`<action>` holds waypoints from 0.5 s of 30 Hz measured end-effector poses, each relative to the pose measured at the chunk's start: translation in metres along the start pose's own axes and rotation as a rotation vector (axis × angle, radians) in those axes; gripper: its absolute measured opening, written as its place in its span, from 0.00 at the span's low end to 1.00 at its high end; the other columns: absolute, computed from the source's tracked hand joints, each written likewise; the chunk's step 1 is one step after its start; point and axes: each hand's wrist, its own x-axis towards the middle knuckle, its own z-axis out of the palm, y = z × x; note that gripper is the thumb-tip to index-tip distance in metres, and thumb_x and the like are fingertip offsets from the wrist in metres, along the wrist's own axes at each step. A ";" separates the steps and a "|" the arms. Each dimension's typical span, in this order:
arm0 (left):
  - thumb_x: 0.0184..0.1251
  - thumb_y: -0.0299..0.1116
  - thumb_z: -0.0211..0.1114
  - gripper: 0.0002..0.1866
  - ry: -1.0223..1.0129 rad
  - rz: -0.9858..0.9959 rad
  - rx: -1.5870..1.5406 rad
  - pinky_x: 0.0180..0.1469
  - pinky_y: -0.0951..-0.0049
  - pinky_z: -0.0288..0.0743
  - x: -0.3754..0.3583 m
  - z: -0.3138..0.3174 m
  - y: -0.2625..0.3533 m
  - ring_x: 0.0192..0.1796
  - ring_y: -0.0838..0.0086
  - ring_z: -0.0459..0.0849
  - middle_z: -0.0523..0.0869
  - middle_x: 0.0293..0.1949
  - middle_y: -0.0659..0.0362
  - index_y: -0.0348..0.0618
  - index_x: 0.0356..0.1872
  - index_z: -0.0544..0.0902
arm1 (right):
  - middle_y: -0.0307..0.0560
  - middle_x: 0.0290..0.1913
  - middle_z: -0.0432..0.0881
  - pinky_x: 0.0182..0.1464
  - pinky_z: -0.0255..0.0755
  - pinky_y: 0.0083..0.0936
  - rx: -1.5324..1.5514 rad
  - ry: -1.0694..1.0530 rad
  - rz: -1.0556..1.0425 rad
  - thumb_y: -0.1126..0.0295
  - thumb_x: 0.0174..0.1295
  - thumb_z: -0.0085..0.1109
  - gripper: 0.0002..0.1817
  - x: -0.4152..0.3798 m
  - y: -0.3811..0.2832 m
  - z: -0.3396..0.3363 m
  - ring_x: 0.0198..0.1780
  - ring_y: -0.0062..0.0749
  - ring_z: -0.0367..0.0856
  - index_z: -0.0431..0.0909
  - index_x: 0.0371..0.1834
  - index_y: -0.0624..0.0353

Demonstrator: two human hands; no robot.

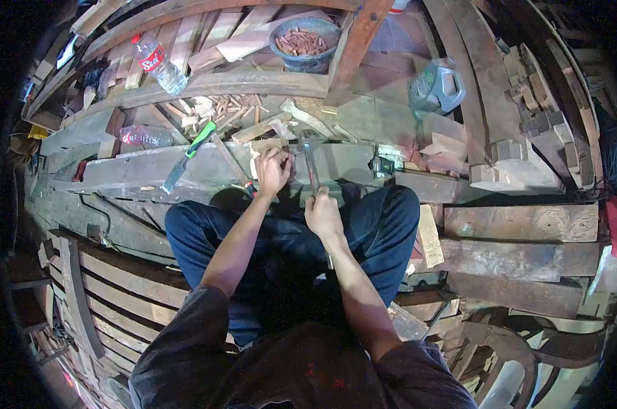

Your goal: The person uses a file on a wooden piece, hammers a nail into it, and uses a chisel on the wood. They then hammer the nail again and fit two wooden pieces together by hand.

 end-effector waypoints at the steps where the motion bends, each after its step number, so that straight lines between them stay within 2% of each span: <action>1: 0.59 0.37 0.69 0.06 0.009 -0.001 -0.002 0.50 0.56 0.66 0.005 -0.001 0.000 0.48 0.57 0.80 0.84 0.36 0.58 0.48 0.31 0.87 | 0.80 0.30 0.80 0.41 0.78 0.60 0.012 0.009 0.005 0.69 0.67 0.51 0.16 0.000 -0.007 -0.007 0.37 0.74 0.82 0.67 0.46 0.76; 5: 0.58 0.36 0.69 0.04 -0.002 0.011 -0.013 0.50 0.56 0.66 0.003 -0.004 0.004 0.47 0.57 0.79 0.84 0.37 0.59 0.49 0.31 0.88 | 0.81 0.31 0.80 0.42 0.78 0.60 -0.022 -0.024 0.023 0.69 0.67 0.50 0.15 0.004 0.007 0.006 0.38 0.74 0.82 0.68 0.45 0.74; 6: 0.58 0.36 0.69 0.05 -0.022 0.005 -0.001 0.50 0.56 0.66 0.003 -0.003 0.003 0.47 0.57 0.79 0.84 0.37 0.59 0.49 0.31 0.88 | 0.81 0.31 0.80 0.43 0.77 0.60 -0.024 -0.111 0.108 0.69 0.67 0.50 0.15 0.007 0.001 0.001 0.39 0.74 0.82 0.68 0.45 0.73; 10: 0.58 0.37 0.68 0.06 0.015 -0.001 0.027 0.50 0.56 0.67 0.004 -0.001 0.001 0.47 0.56 0.79 0.84 0.37 0.59 0.48 0.32 0.88 | 0.80 0.33 0.80 0.44 0.78 0.58 0.043 0.003 0.064 0.69 0.67 0.51 0.16 -0.004 -0.017 -0.012 0.41 0.73 0.82 0.68 0.48 0.74; 13: 0.59 0.37 0.67 0.06 -0.016 -0.016 0.009 0.51 0.57 0.67 0.004 0.000 0.002 0.48 0.56 0.79 0.84 0.37 0.59 0.50 0.33 0.88 | 0.80 0.33 0.80 0.43 0.77 0.59 -0.039 -0.031 0.021 0.70 0.67 0.50 0.14 0.004 0.001 0.000 0.40 0.73 0.82 0.68 0.46 0.73; 15: 0.60 0.37 0.67 0.05 -0.048 -0.041 0.014 0.51 0.57 0.66 0.001 -0.001 0.002 0.48 0.56 0.79 0.84 0.37 0.59 0.51 0.33 0.88 | 0.80 0.33 0.80 0.44 0.77 0.58 0.021 -0.005 0.071 0.70 0.67 0.51 0.15 0.003 -0.004 -0.005 0.41 0.72 0.82 0.68 0.46 0.75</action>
